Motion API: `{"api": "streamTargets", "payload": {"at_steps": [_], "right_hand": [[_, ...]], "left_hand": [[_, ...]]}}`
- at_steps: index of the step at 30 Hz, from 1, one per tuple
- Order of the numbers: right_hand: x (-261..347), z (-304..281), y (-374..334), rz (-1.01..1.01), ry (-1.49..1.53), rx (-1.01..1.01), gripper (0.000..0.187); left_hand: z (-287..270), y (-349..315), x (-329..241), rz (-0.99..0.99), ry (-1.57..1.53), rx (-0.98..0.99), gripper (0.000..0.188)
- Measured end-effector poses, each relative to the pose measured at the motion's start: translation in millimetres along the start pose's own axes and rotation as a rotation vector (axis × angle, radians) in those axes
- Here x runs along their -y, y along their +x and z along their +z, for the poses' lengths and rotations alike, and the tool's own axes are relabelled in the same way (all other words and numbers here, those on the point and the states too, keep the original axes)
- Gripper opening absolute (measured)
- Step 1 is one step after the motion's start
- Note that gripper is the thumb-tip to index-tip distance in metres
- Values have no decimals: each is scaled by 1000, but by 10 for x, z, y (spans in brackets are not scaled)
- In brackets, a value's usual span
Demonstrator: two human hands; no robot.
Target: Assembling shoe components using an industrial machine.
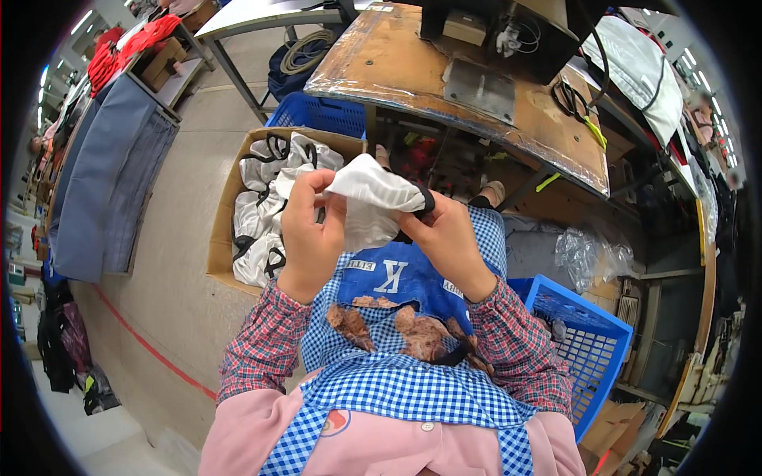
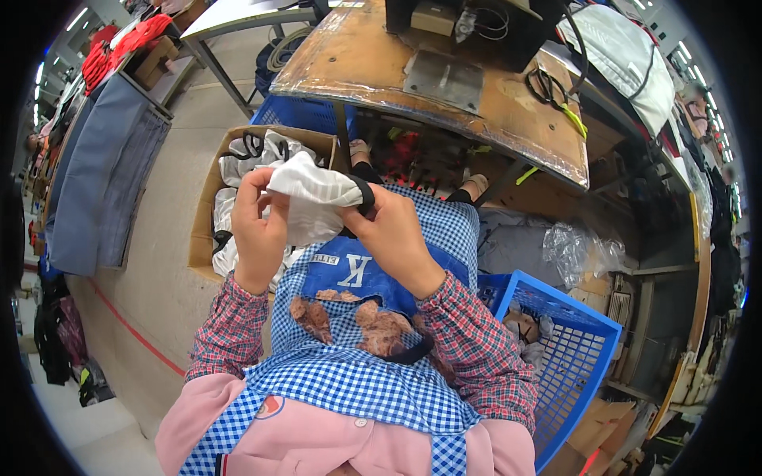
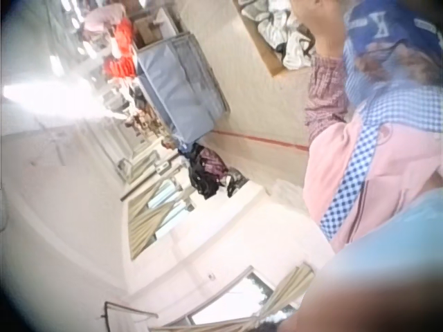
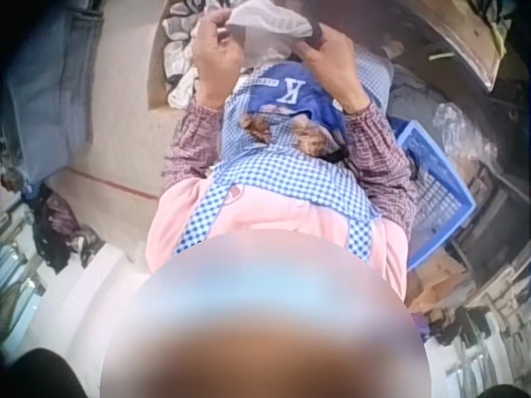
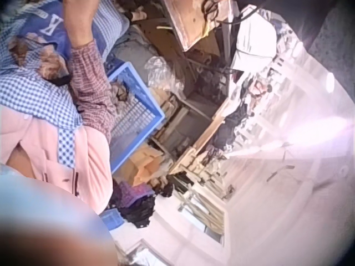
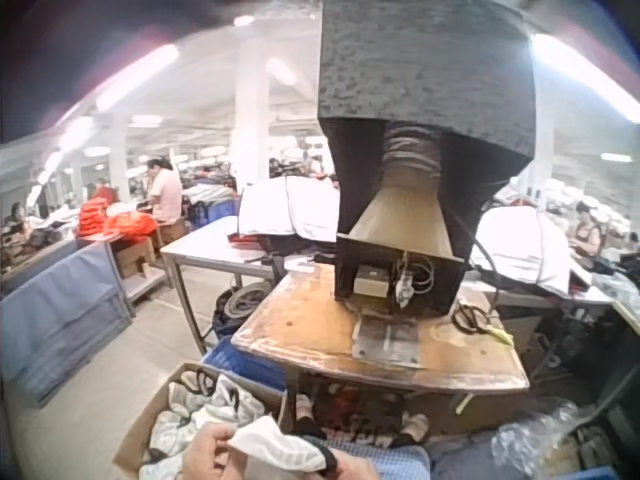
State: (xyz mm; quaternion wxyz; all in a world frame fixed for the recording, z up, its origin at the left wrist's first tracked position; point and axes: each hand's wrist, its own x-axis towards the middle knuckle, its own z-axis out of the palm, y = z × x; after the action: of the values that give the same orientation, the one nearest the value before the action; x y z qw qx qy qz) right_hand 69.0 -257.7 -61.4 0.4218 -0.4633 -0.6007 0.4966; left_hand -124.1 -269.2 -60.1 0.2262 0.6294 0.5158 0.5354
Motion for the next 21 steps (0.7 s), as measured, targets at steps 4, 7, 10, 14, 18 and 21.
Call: {"api": "streamTargets", "payload": {"at_steps": [4,7,10,14,18,21], "right_hand": [[-117,-144,1,-51,-201,80,20],[-201,-260,-5,-198,-289,213,23],[-79,-312,-41,-188,-131,213,23],[-144,-482,-51,271,488,374,27],[-82,-652,-98,240,404,326,31],[-20,-691,-209,-119,63,237,41]], "left_hand": [[94,-8,-484,458,448,156,63],[191,-78,-702,656,617,552,72],[288,35,-451,495,597,676,73],[341,34,-329,19,315,716,63],[363,88,-233,110,304,665,58],[325,171,-261,39,209,640,53]]}}
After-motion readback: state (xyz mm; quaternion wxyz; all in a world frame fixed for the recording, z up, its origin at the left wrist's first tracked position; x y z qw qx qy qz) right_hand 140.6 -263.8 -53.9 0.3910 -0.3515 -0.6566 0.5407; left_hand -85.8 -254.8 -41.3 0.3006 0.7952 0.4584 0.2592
